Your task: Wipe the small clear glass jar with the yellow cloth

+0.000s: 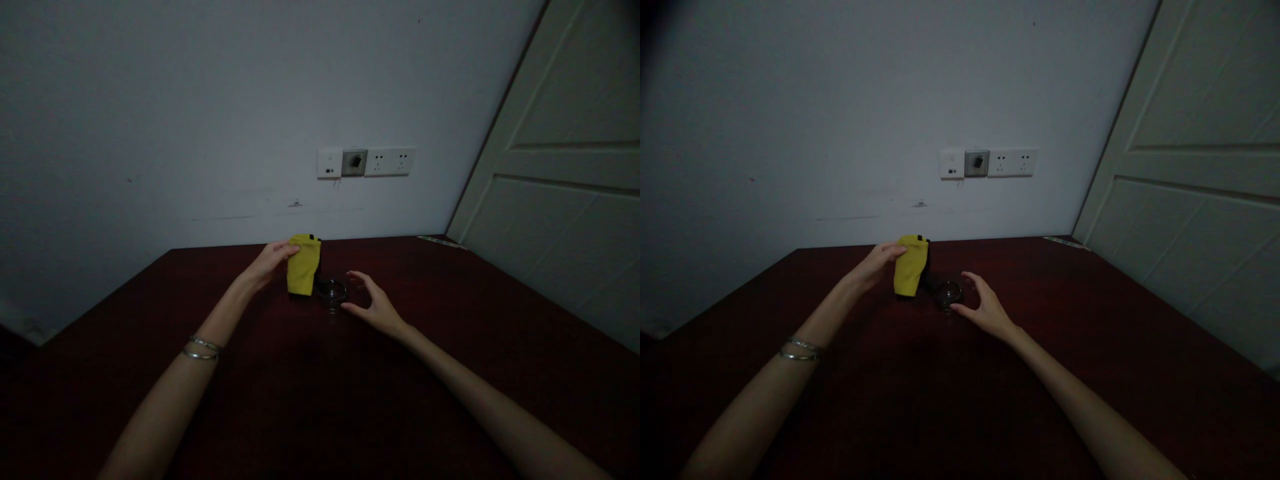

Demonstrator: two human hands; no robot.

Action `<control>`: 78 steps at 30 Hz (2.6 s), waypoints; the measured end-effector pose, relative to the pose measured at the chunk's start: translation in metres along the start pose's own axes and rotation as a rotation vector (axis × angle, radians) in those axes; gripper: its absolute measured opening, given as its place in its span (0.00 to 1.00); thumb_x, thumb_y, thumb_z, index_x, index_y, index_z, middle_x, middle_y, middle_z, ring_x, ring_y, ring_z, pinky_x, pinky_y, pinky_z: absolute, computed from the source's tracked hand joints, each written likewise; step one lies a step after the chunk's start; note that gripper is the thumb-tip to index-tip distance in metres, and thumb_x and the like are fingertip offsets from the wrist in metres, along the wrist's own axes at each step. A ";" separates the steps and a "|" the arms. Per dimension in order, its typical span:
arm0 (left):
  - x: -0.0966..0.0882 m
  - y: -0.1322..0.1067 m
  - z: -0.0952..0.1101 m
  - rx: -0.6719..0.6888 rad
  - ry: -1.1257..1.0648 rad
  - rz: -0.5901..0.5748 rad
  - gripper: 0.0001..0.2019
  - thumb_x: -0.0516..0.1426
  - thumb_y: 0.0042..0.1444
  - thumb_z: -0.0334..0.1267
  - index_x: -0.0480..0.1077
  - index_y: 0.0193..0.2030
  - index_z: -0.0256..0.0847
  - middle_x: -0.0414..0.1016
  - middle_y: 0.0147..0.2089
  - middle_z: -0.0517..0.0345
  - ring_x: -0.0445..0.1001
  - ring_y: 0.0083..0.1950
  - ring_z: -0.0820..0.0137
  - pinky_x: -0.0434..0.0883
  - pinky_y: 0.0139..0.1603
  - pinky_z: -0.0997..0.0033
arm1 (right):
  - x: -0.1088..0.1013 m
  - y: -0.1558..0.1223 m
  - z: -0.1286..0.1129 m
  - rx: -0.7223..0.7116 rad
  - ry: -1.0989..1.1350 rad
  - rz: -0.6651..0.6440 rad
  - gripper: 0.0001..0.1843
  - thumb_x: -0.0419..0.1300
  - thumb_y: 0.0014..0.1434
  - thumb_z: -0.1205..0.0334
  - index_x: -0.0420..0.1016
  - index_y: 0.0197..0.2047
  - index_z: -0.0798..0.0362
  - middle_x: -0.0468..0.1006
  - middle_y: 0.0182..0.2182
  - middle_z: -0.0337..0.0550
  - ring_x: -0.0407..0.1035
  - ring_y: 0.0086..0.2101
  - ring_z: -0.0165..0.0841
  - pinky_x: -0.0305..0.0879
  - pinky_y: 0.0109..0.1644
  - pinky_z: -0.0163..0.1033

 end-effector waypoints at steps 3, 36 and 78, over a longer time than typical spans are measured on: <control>-0.017 0.009 -0.020 -0.190 -0.326 0.154 0.12 0.57 0.51 0.39 0.73 0.40 0.33 0.78 0.36 0.48 0.76 0.36 0.66 0.73 0.39 0.69 | 0.012 0.002 0.016 0.037 -0.016 -0.058 0.46 0.67 0.47 0.50 0.50 0.64 0.50 0.59 0.61 0.56 0.58 0.59 0.44 0.57 0.61 0.53; 0.020 0.011 -0.074 0.373 0.942 -0.275 0.25 0.53 0.44 0.22 0.69 0.52 0.34 0.73 0.55 0.47 0.71 0.55 0.64 0.66 0.59 0.59 | 0.033 0.012 0.033 0.150 -0.143 -0.054 0.41 0.70 0.41 0.49 0.64 0.56 0.54 0.73 0.51 0.55 0.70 0.49 0.45 0.65 0.53 0.51; 0.018 -0.017 -0.034 0.425 1.282 -0.276 0.16 0.53 0.59 0.34 0.70 0.53 0.42 0.73 0.55 0.50 0.72 0.55 0.61 0.69 0.56 0.58 | 0.031 0.008 0.032 0.096 -0.248 -0.066 0.38 0.68 0.44 0.48 0.66 0.56 0.53 0.74 0.50 0.52 0.69 0.48 0.43 0.64 0.54 0.50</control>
Point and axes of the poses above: each hand's wrist, its own y-axis towards the middle knuckle, its own x-axis out of the palm, z = x × y, the point moved 2 cm from there along y, towards the middle knuckle
